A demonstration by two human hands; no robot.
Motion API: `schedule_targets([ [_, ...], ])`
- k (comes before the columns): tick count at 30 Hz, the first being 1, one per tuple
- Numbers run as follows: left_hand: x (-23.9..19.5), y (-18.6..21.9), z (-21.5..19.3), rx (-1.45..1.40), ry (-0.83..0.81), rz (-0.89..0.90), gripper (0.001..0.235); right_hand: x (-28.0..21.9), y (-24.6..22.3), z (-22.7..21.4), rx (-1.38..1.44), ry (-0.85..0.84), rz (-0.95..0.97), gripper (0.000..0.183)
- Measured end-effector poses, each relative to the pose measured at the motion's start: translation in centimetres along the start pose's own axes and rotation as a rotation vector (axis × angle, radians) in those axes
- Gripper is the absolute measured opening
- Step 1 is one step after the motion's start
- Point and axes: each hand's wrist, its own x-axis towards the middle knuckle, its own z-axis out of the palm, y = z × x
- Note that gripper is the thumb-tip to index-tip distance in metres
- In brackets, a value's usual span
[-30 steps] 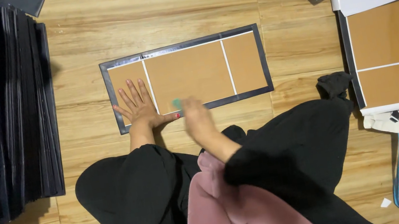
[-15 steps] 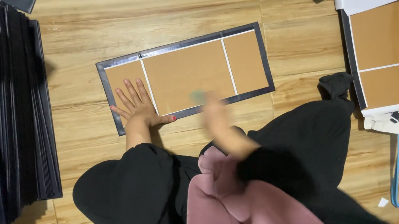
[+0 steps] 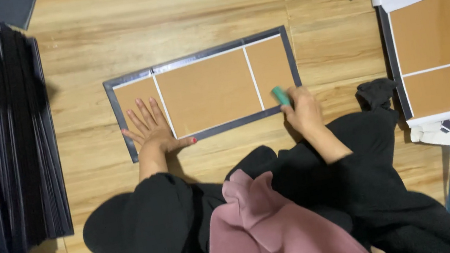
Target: Smoothing and pressing adhesive edges on cardboard panels using a hand tool
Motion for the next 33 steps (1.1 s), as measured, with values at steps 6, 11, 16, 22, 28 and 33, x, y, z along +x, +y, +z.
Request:
schedule_targets([
  [6, 0.4, 0.2, -0.1, 0.042, -0.006, -0.027, 0.147, 6.6, 4.8, -4.6, 0.021, 0.159, -0.087, 0.030],
  [11, 0.7, 0.1, 0.6, 0.042, -0.002, -0.023, 0.145, 3.3, 3.7, -3.7, -0.211, -0.071, -0.262, 0.028],
  [16, 0.1, 0.2, 0.3, 0.040, 0.016, -0.019, 0.143, 0.9, 3.7, -4.4, -0.363, -0.138, -0.346, 0.029],
  [22, -0.9, 0.1, 0.1, -0.024, 0.081, 0.023, 0.144, 0.4, 5.3, -5.5, -0.297, -0.354, -0.148, 0.036],
  [28, 1.9, -1.7, -0.7, -0.293, 0.310, -0.118, 0.112, 0.9, 6.9, -8.3, -0.130, -0.313, 0.167, 0.043],
  [33, 6.7, -8.2, 1.9, -0.462, 0.621, -0.535, 0.073, 3.0, 8.7, -7.6, -0.289, -0.110, 0.013, 0.051],
])
